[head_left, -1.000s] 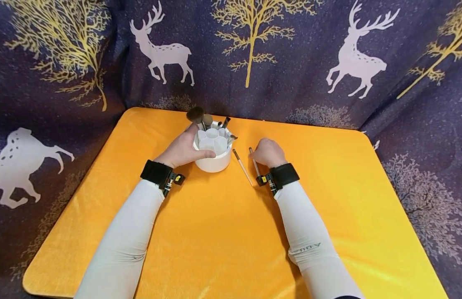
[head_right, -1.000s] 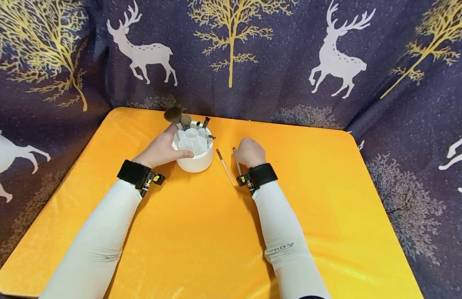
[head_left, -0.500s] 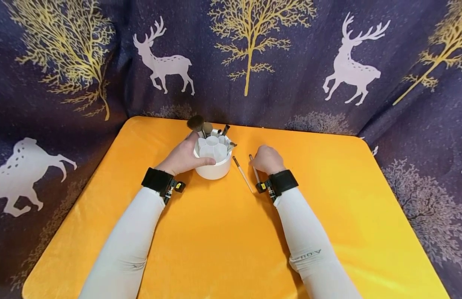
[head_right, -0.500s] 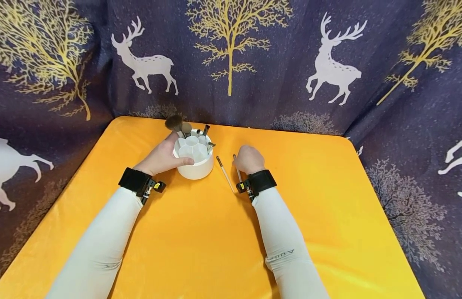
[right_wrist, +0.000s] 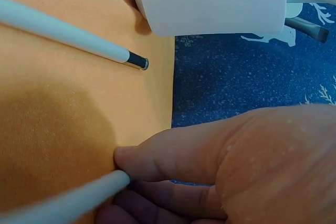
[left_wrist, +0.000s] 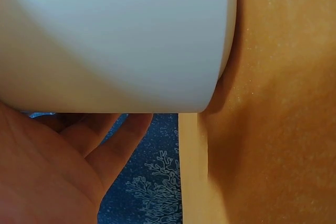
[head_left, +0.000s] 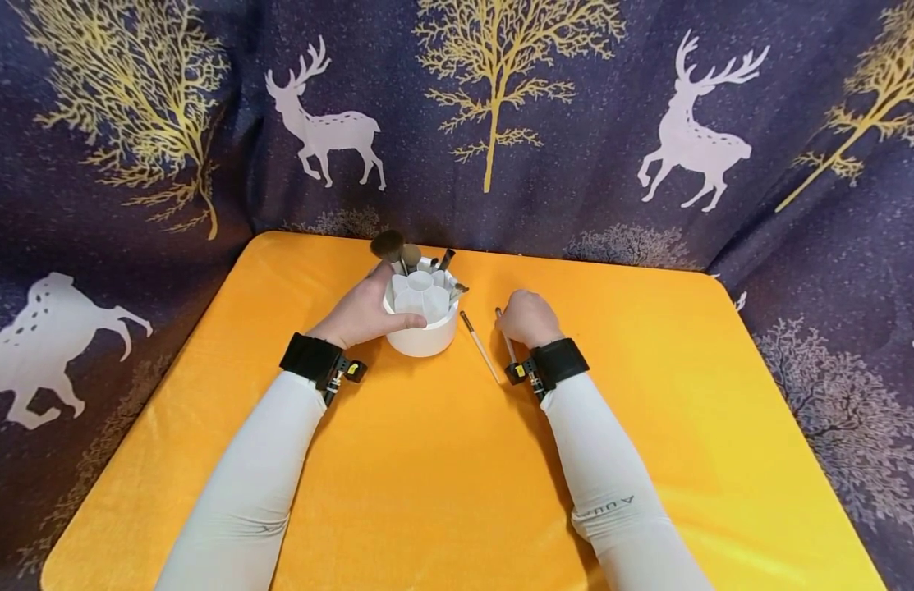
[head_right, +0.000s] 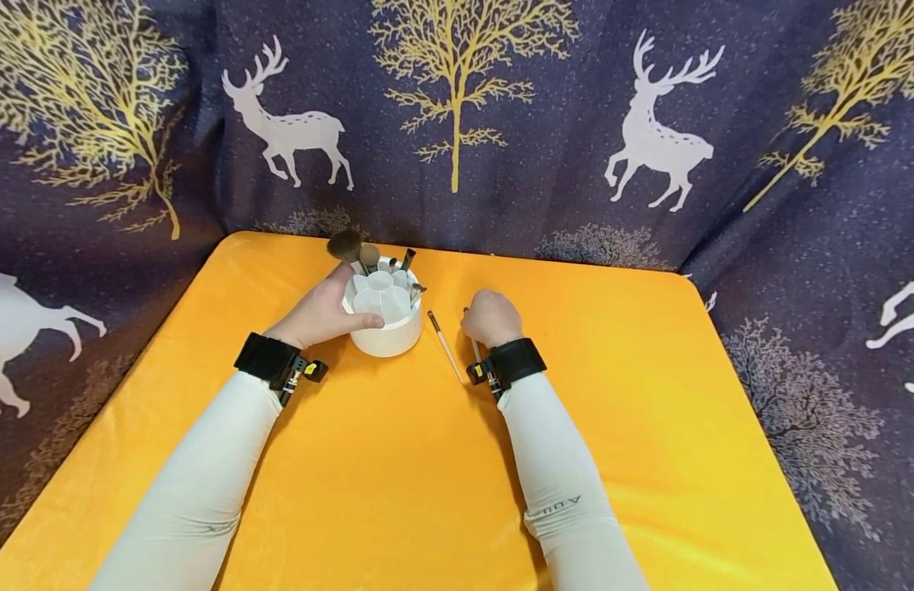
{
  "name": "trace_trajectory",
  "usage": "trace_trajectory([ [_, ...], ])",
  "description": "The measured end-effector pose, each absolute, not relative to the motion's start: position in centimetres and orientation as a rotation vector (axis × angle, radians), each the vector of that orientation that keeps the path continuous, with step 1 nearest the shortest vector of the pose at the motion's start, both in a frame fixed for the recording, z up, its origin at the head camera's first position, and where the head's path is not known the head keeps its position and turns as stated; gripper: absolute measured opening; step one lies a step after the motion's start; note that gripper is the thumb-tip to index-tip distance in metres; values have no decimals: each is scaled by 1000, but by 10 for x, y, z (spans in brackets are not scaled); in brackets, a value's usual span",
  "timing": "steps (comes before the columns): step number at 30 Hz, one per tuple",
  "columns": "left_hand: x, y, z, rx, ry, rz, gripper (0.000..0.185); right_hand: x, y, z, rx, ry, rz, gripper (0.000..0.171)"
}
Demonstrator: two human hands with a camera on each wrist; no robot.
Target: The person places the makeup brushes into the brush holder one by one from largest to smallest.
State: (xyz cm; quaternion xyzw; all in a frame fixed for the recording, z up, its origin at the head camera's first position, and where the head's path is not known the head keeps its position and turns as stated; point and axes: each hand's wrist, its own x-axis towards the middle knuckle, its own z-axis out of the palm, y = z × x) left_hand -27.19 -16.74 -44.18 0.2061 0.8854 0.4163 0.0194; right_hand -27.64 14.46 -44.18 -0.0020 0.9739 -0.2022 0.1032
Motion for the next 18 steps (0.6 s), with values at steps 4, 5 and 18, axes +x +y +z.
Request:
trace_trajectory([
  [4, -272, -168, -443, 651, 2752, 1287, 123, -277, 145, -442, 3, 2873, -604, 23],
  [5, -272, -168, -443, 651, 2752, 1286, 123, -276, 145, -442, 2, 2872, -606, 22],
  [18, -274, -170, -445, 650, 2764, 1270, 125, -277, 147, -438, -11, 2926, -656, 33],
])
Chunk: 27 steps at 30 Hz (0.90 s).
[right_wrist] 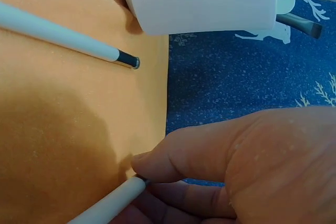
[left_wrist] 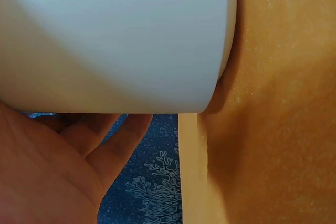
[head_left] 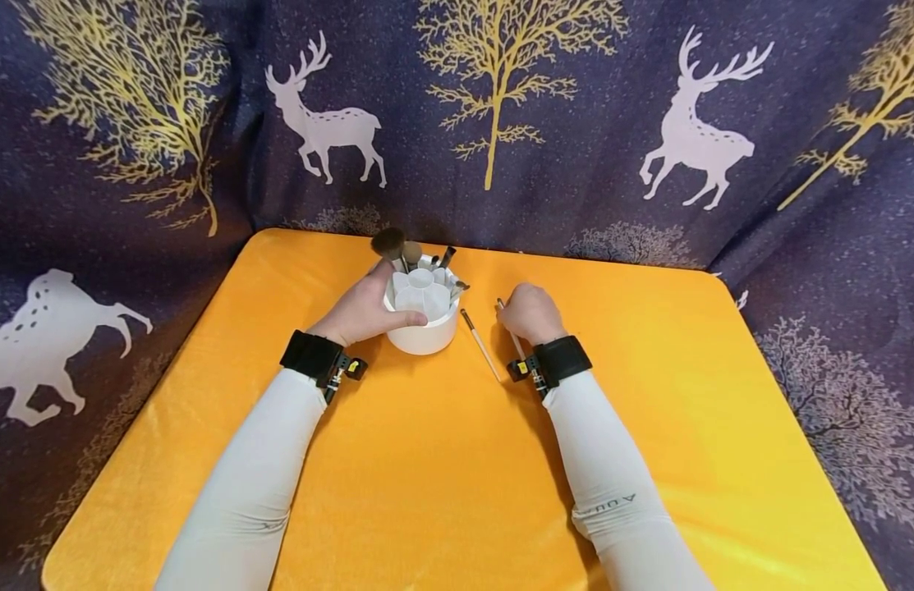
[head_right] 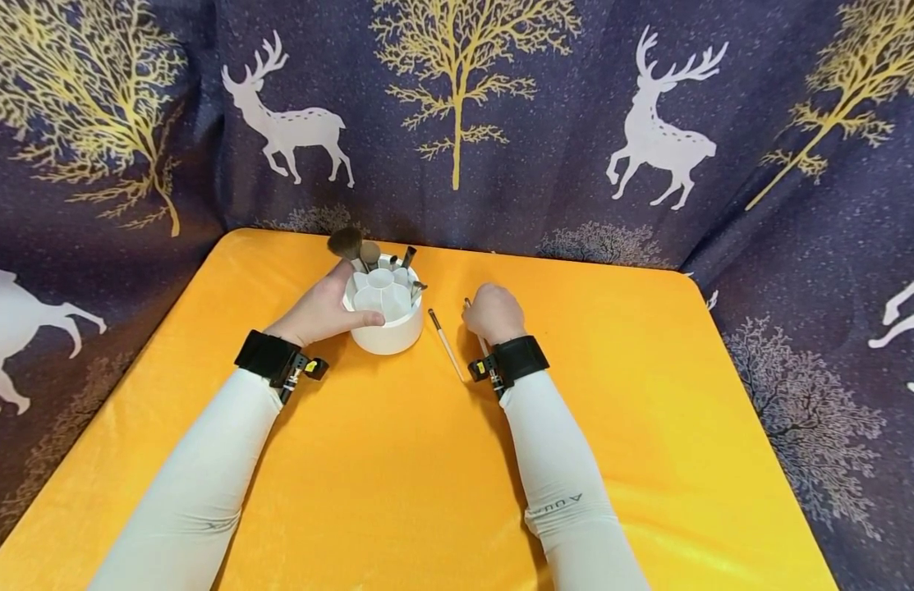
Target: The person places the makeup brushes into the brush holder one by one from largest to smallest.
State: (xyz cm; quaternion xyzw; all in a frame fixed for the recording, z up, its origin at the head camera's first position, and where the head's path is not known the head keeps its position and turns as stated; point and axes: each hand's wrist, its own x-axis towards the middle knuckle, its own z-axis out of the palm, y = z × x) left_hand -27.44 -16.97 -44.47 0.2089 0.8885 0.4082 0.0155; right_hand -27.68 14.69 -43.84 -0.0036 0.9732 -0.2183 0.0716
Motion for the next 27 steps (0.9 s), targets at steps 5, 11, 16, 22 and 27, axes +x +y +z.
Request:
trace_trajectory([
  [5, -275, -170, -445, 658, 2768, 1260, 127, -276, 147, -438, -49, 2974, -690, 45],
  [11, -277, -170, -447, 663, 2774, 1263, 128, -274, 146, -437, -114, 3065, -781, 47],
  [16, -277, -170, -446, 666, 2773, 1262, 128, -273, 144, -436, -127, 3147, -844, 25],
  [22, -276, -170, -444, 666, 2767, 1264, 127, -274, 142, -435, -115, 3206, -914, 13],
  [27, -275, -169, -443, 646, 2758, 1279, 125, -273, 141, -431, -146, 3243, -1017, 16],
])
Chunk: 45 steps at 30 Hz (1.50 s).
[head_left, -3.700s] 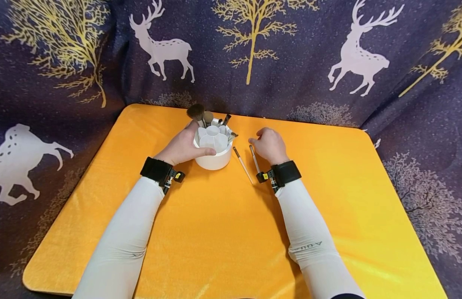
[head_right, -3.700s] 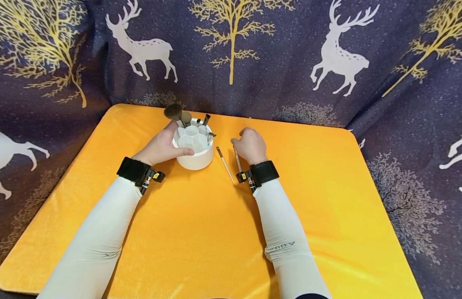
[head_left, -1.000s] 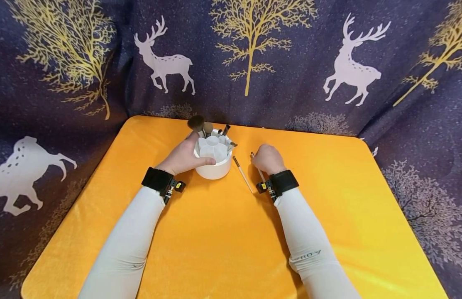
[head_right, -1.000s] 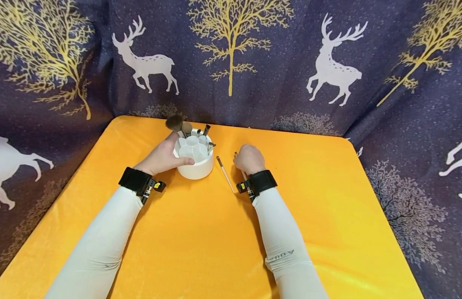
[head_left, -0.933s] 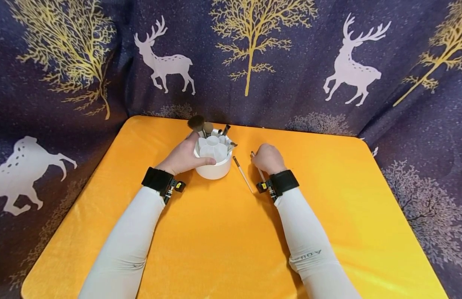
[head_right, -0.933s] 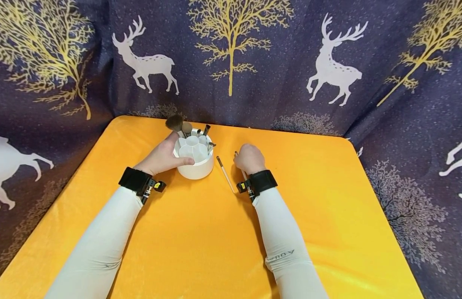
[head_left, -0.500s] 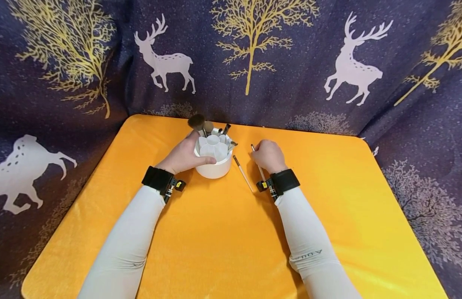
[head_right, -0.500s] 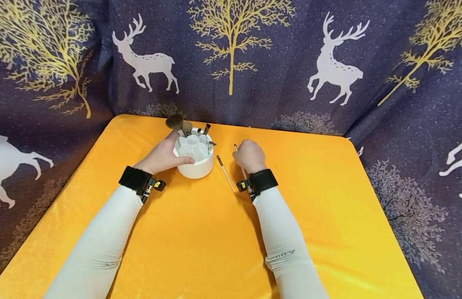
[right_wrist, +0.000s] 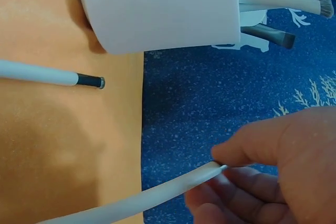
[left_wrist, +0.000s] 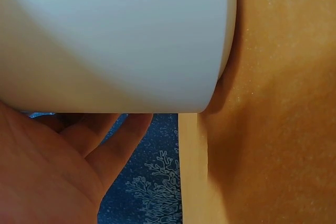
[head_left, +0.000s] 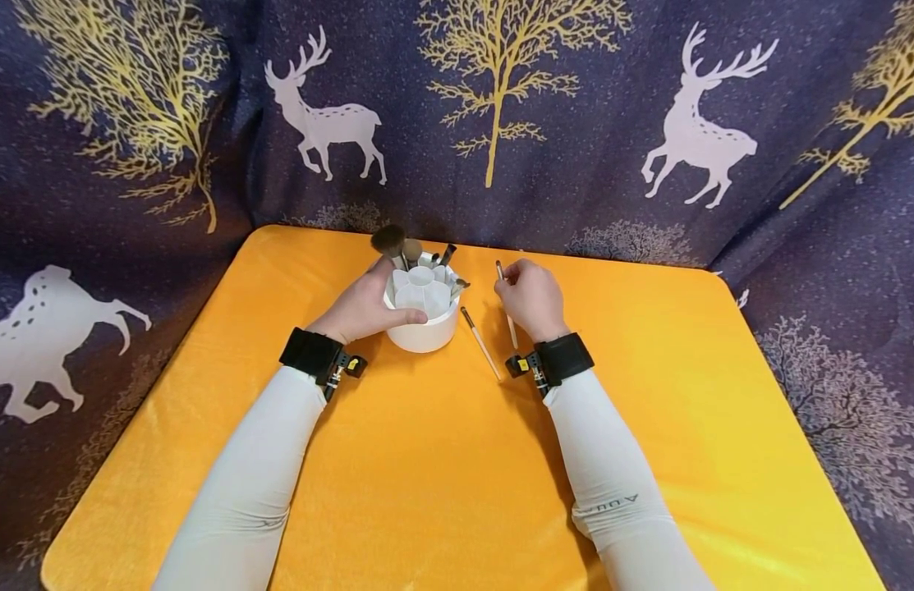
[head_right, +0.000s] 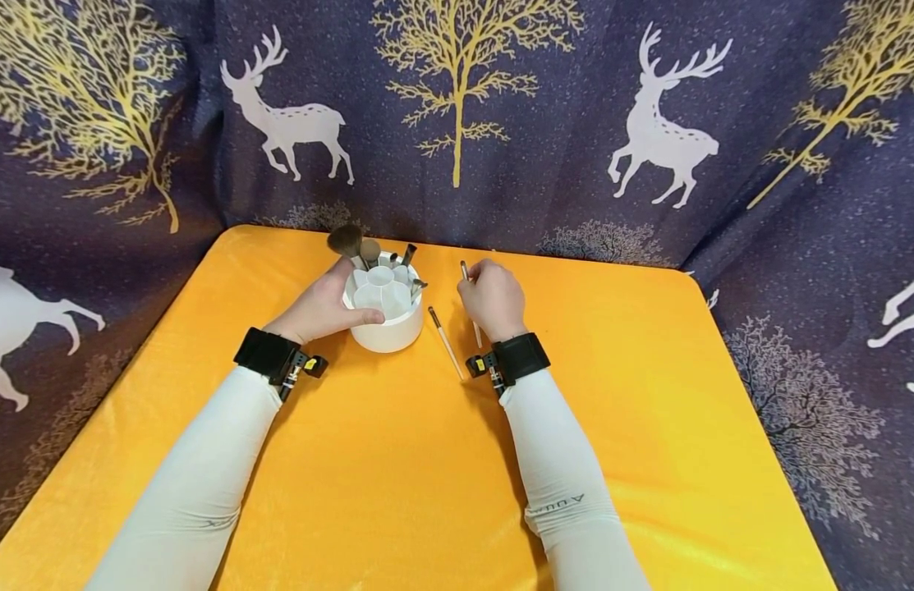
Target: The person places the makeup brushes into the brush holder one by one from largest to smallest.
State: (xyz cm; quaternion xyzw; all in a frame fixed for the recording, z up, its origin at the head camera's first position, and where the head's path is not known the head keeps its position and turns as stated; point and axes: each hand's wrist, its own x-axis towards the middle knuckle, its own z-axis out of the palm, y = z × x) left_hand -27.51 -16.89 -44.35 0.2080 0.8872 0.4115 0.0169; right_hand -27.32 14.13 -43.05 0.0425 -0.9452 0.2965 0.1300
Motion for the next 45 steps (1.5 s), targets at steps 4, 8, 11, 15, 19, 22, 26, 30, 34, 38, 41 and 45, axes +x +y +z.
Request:
trace_trajectory([
  [4, -275, -169, -443, 638, 2762, 1272, 126, -273, 140, -427, 118, -2689, 917, 17],
  [8, -275, -169, -444, 640, 2762, 1269, 126, -272, 138, -424, 116, -2625, 966, 16],
  [11, -275, -170, -444, 640, 2763, 1268, 125, -270, 137, -422, 119, -2573, 988, 16],
  [15, -276, -170, -444, 641, 2766, 1262, 125, -268, 136, -419, 128, -2509, 1031, 19],
  [19, -276, -170, -445, 647, 2763, 1264, 125, -267, 134, -417, 169, -2442, 1067, 20],
  [22, -276, -170, -445, 647, 2761, 1270, 124, -266, 133, -417, 224, -2379, 1075, 20],
  [26, -276, -170, -444, 639, 2759, 1273, 125, -265, 132, -416, 297, -2299, 1085, 18],
  [30, -275, -169, -444, 638, 2763, 1275, 125, -264, 131, -415, 369, -2235, 1091, 18],
  [34, -276, -169, -444, 634, 2767, 1272, 125, -263, 129, -414, 430, -2171, 1119, 18],
  [38, -276, -169, -443, 628, 2764, 1270, 124, -262, 127, -412, 496, -2088, 1159, 19],
  [41, -276, -169, -444, 625, 2763, 1271, 124, -261, 126, -411, 542, -2027, 1184, 18],
  [45, -276, -169, -444, 626, 2762, 1268, 123, -261, 125, -410, 578, -1967, 1214, 15],
])
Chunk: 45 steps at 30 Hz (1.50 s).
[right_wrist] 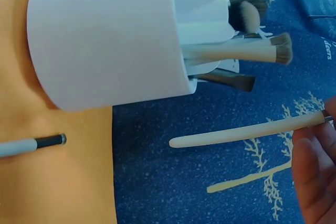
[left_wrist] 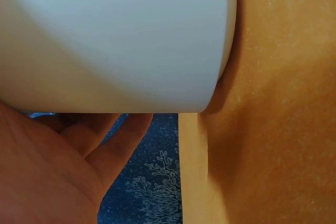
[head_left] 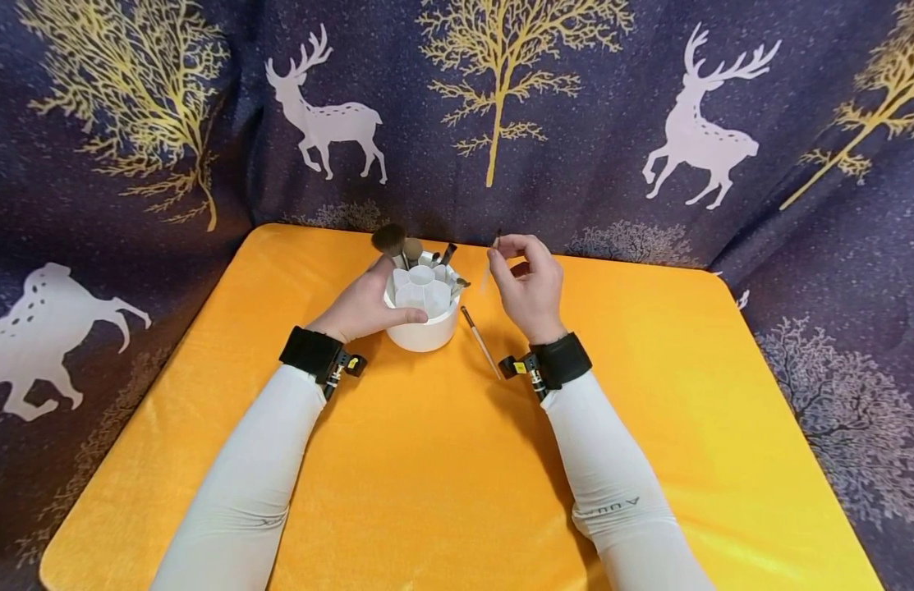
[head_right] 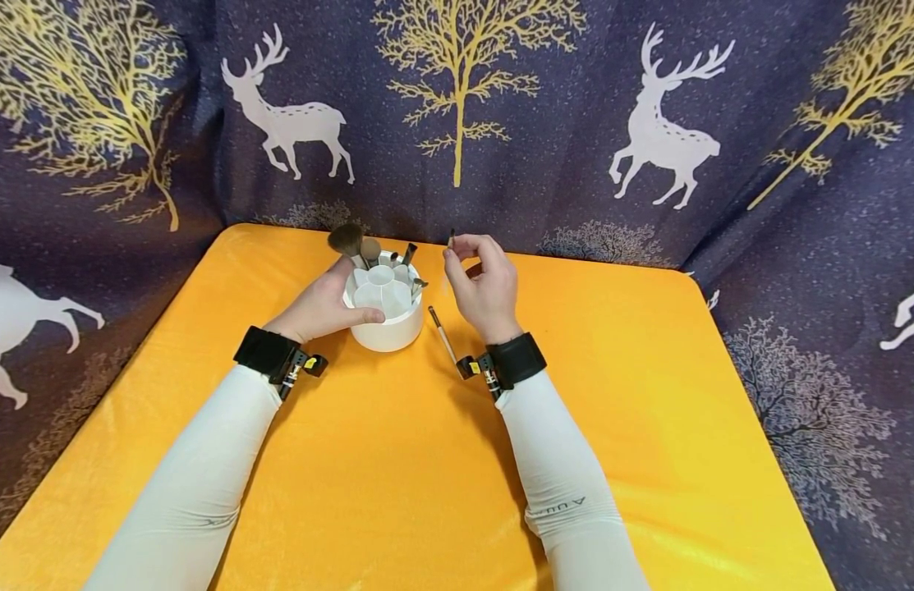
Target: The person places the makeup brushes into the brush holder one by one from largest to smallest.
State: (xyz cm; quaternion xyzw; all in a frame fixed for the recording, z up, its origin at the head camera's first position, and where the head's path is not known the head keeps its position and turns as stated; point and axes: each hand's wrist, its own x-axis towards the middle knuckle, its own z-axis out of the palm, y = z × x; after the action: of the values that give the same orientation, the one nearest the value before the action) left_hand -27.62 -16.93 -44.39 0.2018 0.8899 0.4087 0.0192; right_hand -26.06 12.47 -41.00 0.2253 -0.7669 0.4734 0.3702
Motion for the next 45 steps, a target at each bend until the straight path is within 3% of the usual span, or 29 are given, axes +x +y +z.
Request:
trace_trajectory([
  [34, -276, -170, -444, 655, 2756, 1288, 123, -250, 111, -403, 706, -1853, 1502, 18],
  [45, -276, -169, -443, 648, 2745, 1300, 127, -252, 109, -410, 693, -2108, 1357, 26],
])
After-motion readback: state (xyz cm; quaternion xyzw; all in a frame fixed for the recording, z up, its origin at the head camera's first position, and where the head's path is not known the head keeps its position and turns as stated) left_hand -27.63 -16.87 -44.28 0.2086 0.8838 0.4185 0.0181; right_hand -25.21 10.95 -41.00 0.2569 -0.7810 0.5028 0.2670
